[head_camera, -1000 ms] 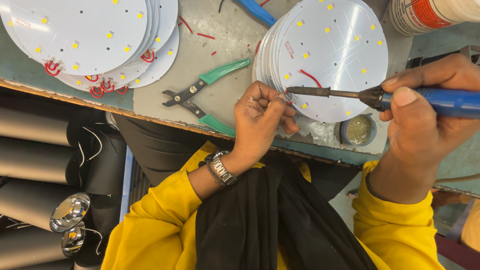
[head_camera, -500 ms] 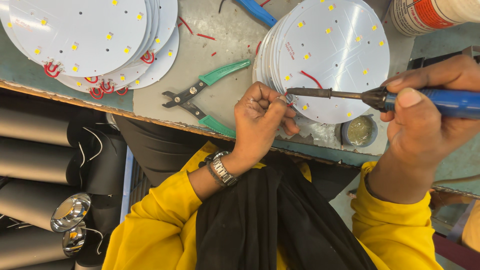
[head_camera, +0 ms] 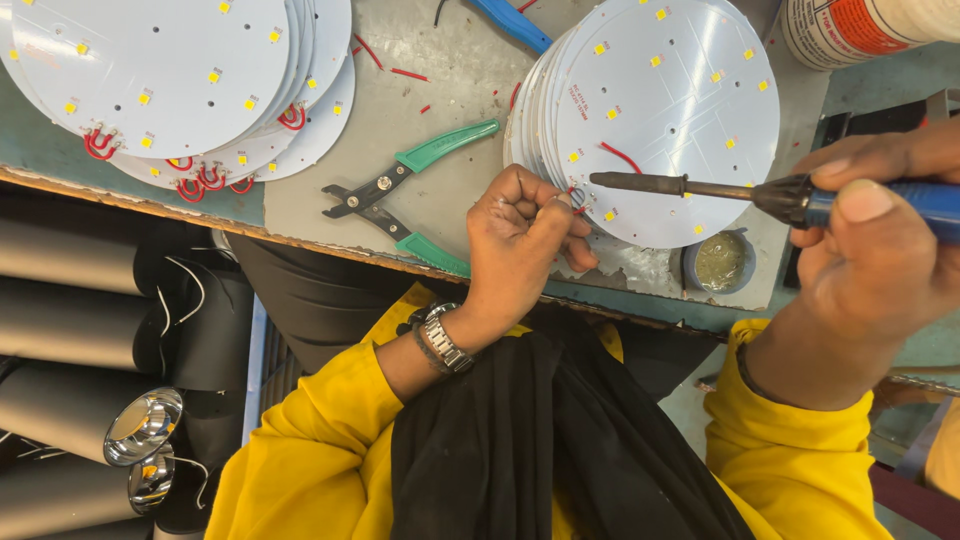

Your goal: The person solders red wires to circular LED modules using a soldering iron and solder wire. They repeatedly tin the wire ends, apply solder to the module pads, and trim excess wire with pliers. Finished modules are stacked on the left side of the workbench.

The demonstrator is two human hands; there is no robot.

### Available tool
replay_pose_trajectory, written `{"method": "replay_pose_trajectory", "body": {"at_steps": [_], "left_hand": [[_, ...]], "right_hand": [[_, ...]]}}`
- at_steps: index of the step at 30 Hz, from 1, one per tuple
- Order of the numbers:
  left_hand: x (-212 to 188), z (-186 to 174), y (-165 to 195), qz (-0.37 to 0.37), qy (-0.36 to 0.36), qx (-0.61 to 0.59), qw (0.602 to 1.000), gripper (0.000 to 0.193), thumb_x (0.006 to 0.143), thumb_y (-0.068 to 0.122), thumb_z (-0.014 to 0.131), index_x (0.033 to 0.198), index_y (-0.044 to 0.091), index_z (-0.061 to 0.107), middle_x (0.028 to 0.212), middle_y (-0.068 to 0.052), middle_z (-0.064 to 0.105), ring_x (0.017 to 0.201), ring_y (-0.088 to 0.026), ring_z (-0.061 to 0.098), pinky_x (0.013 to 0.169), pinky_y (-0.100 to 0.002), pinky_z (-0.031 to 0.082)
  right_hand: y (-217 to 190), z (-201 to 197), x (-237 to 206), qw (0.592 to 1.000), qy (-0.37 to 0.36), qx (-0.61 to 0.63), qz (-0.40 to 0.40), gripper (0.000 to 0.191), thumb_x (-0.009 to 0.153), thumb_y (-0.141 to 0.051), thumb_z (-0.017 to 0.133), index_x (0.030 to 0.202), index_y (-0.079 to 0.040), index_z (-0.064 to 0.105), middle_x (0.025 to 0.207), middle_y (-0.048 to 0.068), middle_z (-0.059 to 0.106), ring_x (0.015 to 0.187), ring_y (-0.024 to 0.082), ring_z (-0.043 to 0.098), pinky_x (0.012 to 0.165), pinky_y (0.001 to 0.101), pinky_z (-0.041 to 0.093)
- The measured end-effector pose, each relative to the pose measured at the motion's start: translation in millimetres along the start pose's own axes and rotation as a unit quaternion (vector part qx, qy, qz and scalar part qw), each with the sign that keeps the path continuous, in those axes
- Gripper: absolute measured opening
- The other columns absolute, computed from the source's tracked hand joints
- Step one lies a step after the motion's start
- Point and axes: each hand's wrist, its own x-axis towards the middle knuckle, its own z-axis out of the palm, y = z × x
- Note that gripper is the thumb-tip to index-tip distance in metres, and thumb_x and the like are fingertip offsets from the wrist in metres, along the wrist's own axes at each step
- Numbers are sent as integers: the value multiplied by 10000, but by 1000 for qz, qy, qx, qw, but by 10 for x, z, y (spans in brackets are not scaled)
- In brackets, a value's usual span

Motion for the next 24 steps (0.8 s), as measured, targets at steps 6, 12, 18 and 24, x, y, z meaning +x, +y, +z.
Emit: {"method": "replay_pose_trajectory", "body": {"at_steps": [6, 12, 18, 24], "left_hand": [[8, -7, -13, 2, -1, 9, 1000, 76, 1014, 14, 562, 974, -25, 509, 824, -170, 704, 619, -202, 709, 580, -332, 617], [1, -2, 6, -1, -4, 0, 1000, 73, 1016, 13, 558, 979, -28, 509, 827, -172, 701, 622, -204, 708, 583, -337, 617], [11, 16, 65, -5, 4, 12, 1000, 85, 1005, 32, 562, 966, -40, 538, 813, -179, 711, 634, -225, 735, 604, -348, 635], [17, 40, 117, -7, 12, 62, 998, 140, 1006, 54, 596, 924, -51, 553, 796, -177, 715, 620, -222, 732, 583, -331, 620]], "right_hand": [[36, 13, -23, 1000, 6, 1, -5, 207, 1075, -100, 649, 1051, 64, 524, 898, 206, 619, 583, 201, 570, 559, 263, 440], [-2, 92, 32, 1000, -13, -13, -20, 225, 1074, -115, 660, 1046, 66, 528, 911, 214, 645, 576, 181, 570, 538, 243, 483], [-19, 168, 58, 999, -21, -6, -25, 248, 1063, -114, 706, 1029, 66, 539, 894, 205, 645, 558, 162, 564, 543, 245, 512], [-7, 148, 70, 999, -25, -23, -27, 249, 1047, -120, 706, 1020, 68, 545, 889, 209, 653, 544, 155, 560, 530, 236, 504]]}}
